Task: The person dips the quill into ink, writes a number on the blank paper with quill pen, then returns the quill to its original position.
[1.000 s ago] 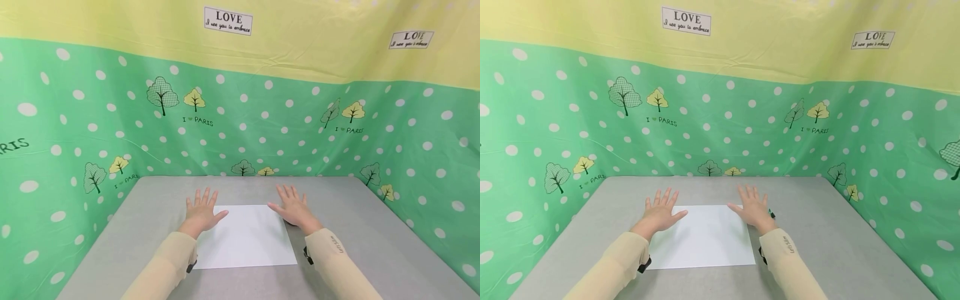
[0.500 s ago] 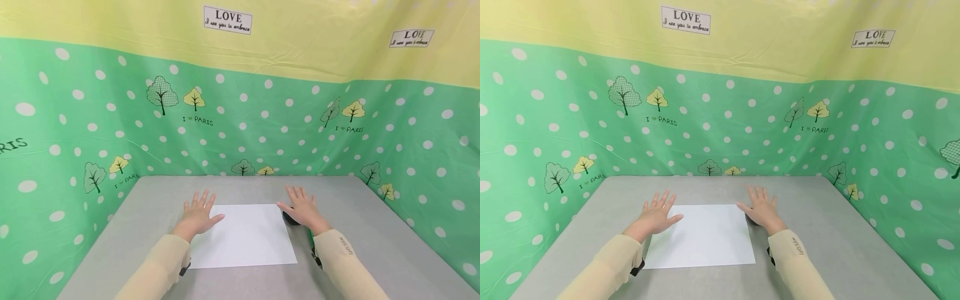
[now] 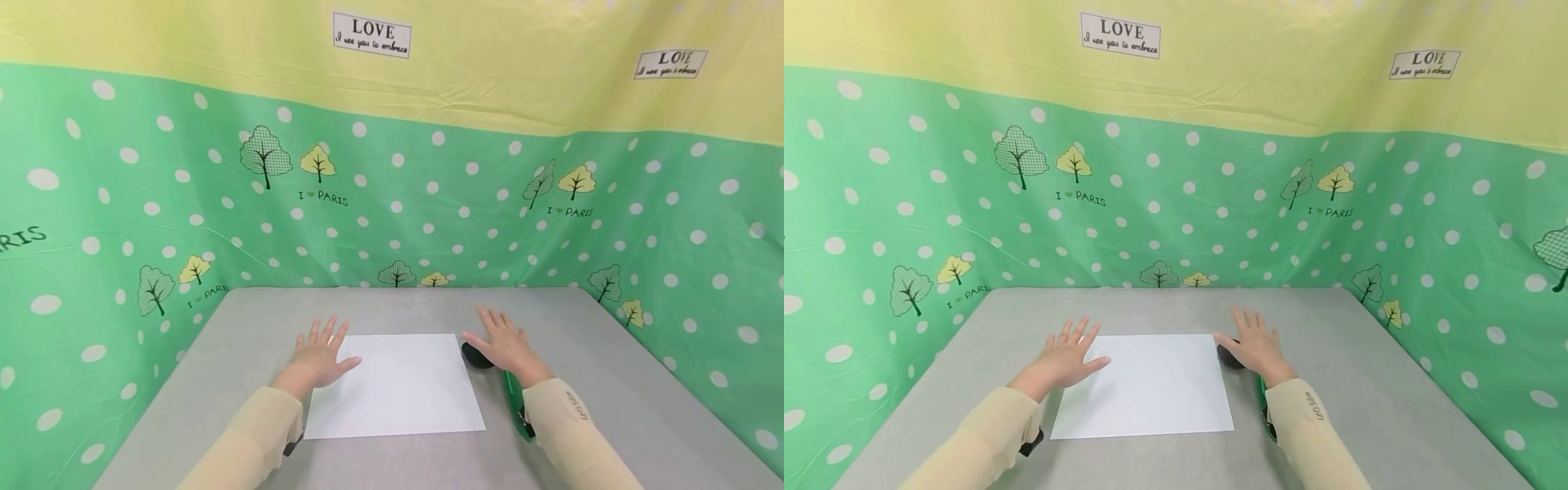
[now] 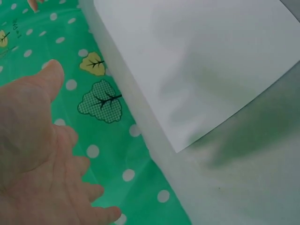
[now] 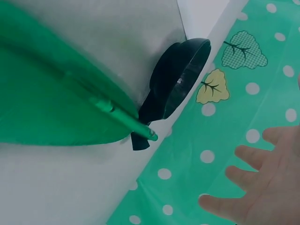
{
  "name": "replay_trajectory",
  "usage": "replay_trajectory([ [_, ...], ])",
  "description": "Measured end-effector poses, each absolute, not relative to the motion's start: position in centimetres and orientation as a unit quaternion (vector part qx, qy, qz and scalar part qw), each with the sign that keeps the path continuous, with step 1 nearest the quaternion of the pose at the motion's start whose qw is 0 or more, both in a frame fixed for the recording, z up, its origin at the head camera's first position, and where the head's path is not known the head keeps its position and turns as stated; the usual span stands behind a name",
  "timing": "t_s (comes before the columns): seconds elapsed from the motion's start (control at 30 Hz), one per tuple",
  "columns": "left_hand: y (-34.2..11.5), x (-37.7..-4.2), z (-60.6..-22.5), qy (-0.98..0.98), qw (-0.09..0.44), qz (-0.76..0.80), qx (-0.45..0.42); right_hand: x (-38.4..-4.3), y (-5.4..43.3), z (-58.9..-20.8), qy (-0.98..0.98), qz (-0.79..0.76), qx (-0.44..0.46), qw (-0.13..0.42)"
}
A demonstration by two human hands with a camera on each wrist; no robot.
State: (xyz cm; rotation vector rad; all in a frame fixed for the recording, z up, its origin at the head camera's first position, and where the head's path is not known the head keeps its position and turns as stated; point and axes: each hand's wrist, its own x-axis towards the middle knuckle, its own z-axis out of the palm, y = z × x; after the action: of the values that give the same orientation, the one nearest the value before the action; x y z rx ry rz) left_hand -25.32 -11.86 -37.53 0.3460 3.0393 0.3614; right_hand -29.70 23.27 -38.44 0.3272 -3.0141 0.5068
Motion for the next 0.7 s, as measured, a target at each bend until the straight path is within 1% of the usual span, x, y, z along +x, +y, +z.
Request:
replay_trajectory([
  [0.3,-12.7,-24.9,-37.9,0.983,0.032,0.135,0.120,-29.4,24.3,-38.5,-0.977,0.179,0.110,0.031],
  [0.57,-12.9,-24.6,-38.5,0.983,0.038,0.135,0.117,-28.8,25.1,-38.5,-0.969,0.227,0.094,0.001],
  [0.7,-13.1,-24.5,-38.7,0.983,0.041,0.134,0.116,-28.7,25.5,-38.5,-0.970,0.225,0.088,-0.007],
])
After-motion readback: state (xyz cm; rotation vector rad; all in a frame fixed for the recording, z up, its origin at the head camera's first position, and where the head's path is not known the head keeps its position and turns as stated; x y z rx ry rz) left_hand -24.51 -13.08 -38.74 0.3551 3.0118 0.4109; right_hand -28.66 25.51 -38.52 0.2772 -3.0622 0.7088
